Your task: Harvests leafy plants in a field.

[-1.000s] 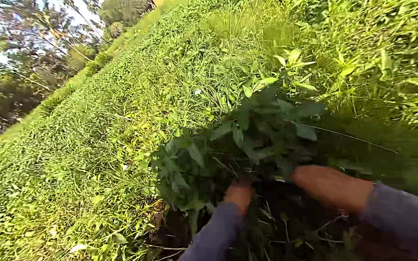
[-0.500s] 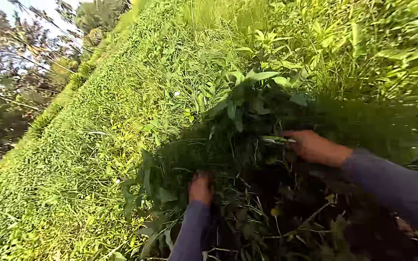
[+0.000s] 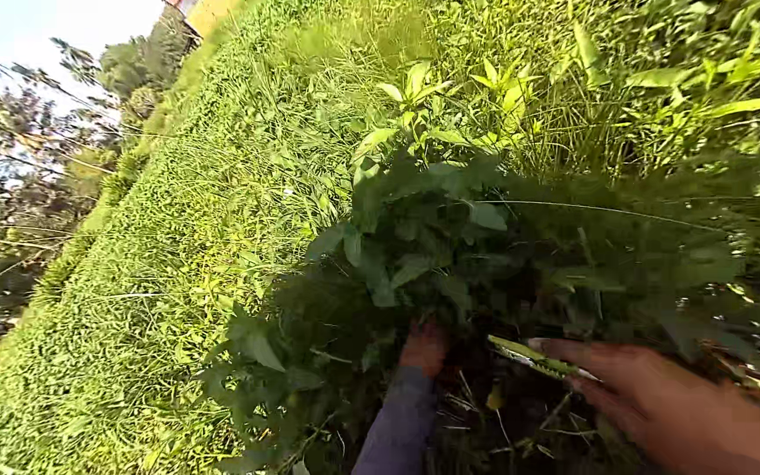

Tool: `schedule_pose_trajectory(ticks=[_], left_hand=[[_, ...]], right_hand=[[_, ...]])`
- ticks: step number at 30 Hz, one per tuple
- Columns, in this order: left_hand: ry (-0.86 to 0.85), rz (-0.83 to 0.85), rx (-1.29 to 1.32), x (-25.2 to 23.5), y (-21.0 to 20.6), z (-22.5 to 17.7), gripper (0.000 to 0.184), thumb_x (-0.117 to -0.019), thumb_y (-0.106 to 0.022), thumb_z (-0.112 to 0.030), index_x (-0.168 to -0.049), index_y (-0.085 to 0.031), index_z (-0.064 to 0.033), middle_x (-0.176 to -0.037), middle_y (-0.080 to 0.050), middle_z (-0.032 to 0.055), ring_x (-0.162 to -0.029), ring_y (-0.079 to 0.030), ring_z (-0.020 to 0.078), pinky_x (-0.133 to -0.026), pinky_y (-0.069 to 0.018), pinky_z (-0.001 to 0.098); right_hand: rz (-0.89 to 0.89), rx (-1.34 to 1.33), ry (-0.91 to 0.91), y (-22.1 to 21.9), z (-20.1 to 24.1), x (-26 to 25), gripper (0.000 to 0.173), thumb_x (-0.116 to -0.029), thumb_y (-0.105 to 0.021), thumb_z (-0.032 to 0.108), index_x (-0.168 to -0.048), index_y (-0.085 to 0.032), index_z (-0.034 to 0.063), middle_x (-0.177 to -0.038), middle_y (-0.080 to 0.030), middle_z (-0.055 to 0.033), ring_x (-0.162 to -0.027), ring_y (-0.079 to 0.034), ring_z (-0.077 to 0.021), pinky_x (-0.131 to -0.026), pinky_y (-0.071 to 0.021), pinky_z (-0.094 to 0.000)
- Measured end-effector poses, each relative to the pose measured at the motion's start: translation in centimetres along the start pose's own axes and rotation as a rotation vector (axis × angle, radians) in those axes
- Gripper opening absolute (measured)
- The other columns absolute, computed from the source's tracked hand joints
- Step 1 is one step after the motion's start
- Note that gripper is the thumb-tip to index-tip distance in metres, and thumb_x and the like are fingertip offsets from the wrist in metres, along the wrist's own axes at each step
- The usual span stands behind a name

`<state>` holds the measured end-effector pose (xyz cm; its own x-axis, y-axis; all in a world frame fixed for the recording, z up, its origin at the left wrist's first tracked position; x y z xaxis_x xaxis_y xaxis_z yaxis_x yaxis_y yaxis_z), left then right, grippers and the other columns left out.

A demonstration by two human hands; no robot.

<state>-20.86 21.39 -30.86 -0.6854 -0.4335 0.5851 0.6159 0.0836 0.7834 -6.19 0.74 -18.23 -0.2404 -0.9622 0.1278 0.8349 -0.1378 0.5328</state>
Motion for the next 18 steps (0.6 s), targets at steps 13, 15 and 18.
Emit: schedule_pose_trajectory(ticks=[13,15,18], left_hand=[[0.346,-0.119,0.026,1.7,-1.9,4.8,0.060,-0.0967,-0.056,0.000,-0.156,-0.046,-0.0094,-0.161,-0.045,0.0121,-0.148,-0.041,0.0340,-0.116,-0.0363,0.0607],[0.362,-0.152,0.047,1.8,-1.3,4.5,0.058,-0.0985,-0.056,-0.004,-0.155,-0.048,-0.0104,-0.160,-0.047,0.0112,-0.147,-0.043,0.0334,-0.115,-0.0367,0.0596],[0.302,-0.169,0.042,1.5,-0.1,3.2,0.057,-0.0990,-0.056,-0.004,-0.155,-0.049,-0.0146,-0.162,-0.043,0.0105,-0.148,-0.041,0.0364,-0.113,-0.0369,0.0638]], right_hand=[[-0.118,-0.066,-0.217,-7.0,-4.1,-7.7,0.038,-0.1059,-0.049,0.010,-0.144,-0.056,0.0078,-0.117,-0.069,-0.0243,-0.107,-0.068,-0.0409,-0.095,-0.0532,-0.0595],[-0.198,-0.129,-0.218,-6.6,-6.0,-7.6,0.040,-0.1065,-0.048,0.011,-0.146,-0.055,0.0105,-0.122,-0.067,-0.0226,-0.109,-0.068,-0.0390,-0.095,-0.0541,-0.0593],[-0.191,-0.232,-0.231,-6.7,-7.0,-7.6,0.041,-0.1077,-0.047,0.013,-0.148,-0.054,0.0114,-0.124,-0.067,-0.0209,-0.108,-0.068,-0.0367,-0.096,-0.0534,-0.0580]])
Point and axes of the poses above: each hand's wrist, its own x-axis away from the middle knuckle, its own y-axis out of the back of the hand, z = x × y, the point moved 8 cm from there along -x, towards the middle knuckle
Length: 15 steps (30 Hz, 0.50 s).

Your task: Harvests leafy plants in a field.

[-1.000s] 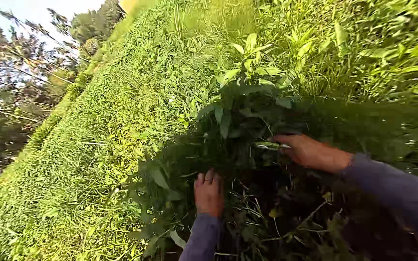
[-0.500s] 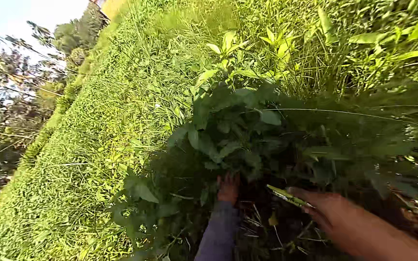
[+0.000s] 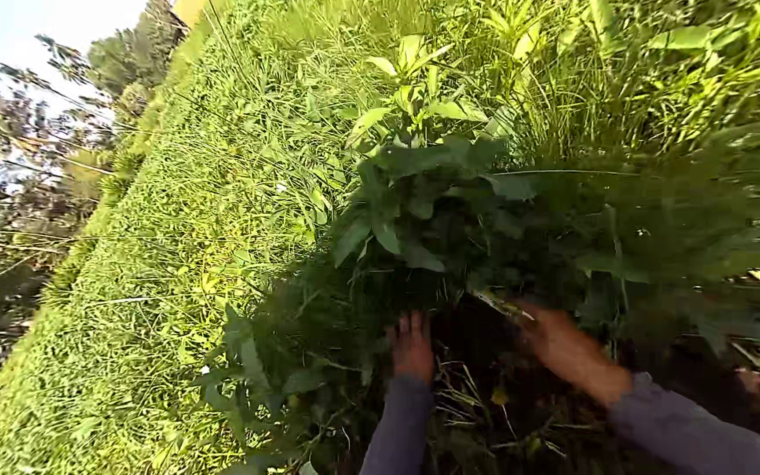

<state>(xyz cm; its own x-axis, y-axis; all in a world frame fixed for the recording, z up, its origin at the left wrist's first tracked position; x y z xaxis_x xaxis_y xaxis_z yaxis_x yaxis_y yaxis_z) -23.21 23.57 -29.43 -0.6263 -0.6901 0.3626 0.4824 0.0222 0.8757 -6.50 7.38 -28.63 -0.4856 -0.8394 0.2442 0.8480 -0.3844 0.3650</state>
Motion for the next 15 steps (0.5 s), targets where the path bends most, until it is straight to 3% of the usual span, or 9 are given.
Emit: schedule_pose_trajectory(ticks=[2,5,9,11,13,15], left_hand=[[-0.114,-0.017,0.005,-0.1,0.5,-1.6,0.066,-0.0910,-0.066,0.002,-0.153,-0.052,-0.0164,-0.160,-0.046,0.0122,-0.145,-0.044,0.0399,-0.109,-0.0384,0.0684],[-0.149,0.037,0.035,-1.3,0.4,-2.7,0.072,-0.0864,-0.071,0.003,-0.152,-0.053,-0.0207,-0.161,-0.044,0.0148,-0.148,-0.040,0.0401,-0.113,-0.0322,0.0703],[-0.034,0.087,0.047,-3.4,0.3,-2.2,0.052,-0.0975,-0.061,-0.002,-0.148,-0.058,-0.0155,-0.163,-0.039,0.0131,-0.150,-0.036,0.0382,-0.117,-0.0294,0.0657],[-0.005,0.081,0.074,-3.9,0.7,-2.2,0.043,-0.1036,-0.054,-0.007,-0.147,-0.058,-0.0103,-0.162,-0.041,0.0163,-0.149,-0.036,0.0398,-0.119,-0.0287,0.0643],[0.047,0.096,0.117,-4.2,1.9,-1.8,0.042,-0.1080,-0.048,-0.016,-0.147,-0.054,-0.0037,-0.158,-0.045,0.0198,-0.146,-0.042,0.0399,-0.118,-0.0344,0.0590],[0.057,0.125,0.154,-4.2,2.3,-1.1,0.041,-0.1068,-0.051,-0.015,-0.146,-0.055,-0.0020,-0.156,-0.047,0.0219,-0.143,-0.046,0.0414,-0.115,-0.0391,0.0577]], right_hand=[[0.021,-0.032,-0.020,0.3,0.3,0.0,0.041,-0.1079,-0.047,0.012,-0.148,-0.053,0.0114,-0.120,-0.069,-0.0203,-0.100,-0.070,-0.0354,-0.091,-0.0549,-0.0572],[0.066,-0.033,-0.026,0.2,0.3,0.1,0.041,-0.1086,-0.046,0.015,-0.149,-0.052,0.0127,-0.115,-0.070,-0.0179,-0.094,-0.069,-0.0321,-0.087,-0.0555,-0.0549],[0.051,-0.047,0.013,0.4,0.3,0.5,0.040,-0.1076,-0.048,0.015,-0.147,-0.055,0.0126,-0.113,-0.071,-0.0161,-0.091,-0.070,-0.0296,-0.085,-0.0565,-0.0533],[0.068,-0.031,0.009,0.3,0.3,0.8,0.041,-0.1078,-0.048,0.016,-0.148,-0.053,0.0135,-0.113,-0.071,-0.0156,-0.089,-0.070,-0.0299,-0.083,-0.0564,-0.0540],[0.074,-0.015,0.000,0.2,0.7,1.1,0.040,-0.1076,-0.049,0.015,-0.148,-0.054,0.0125,-0.117,-0.070,-0.0171,-0.097,-0.070,-0.0320,-0.089,-0.0554,-0.0549],[0.034,-0.020,0.052,-0.1,0.9,1.9,0.041,-0.1058,-0.051,0.012,-0.147,-0.055,0.0105,-0.123,-0.068,-0.0177,-0.106,-0.069,-0.0317,-0.095,-0.0548,-0.0535]])
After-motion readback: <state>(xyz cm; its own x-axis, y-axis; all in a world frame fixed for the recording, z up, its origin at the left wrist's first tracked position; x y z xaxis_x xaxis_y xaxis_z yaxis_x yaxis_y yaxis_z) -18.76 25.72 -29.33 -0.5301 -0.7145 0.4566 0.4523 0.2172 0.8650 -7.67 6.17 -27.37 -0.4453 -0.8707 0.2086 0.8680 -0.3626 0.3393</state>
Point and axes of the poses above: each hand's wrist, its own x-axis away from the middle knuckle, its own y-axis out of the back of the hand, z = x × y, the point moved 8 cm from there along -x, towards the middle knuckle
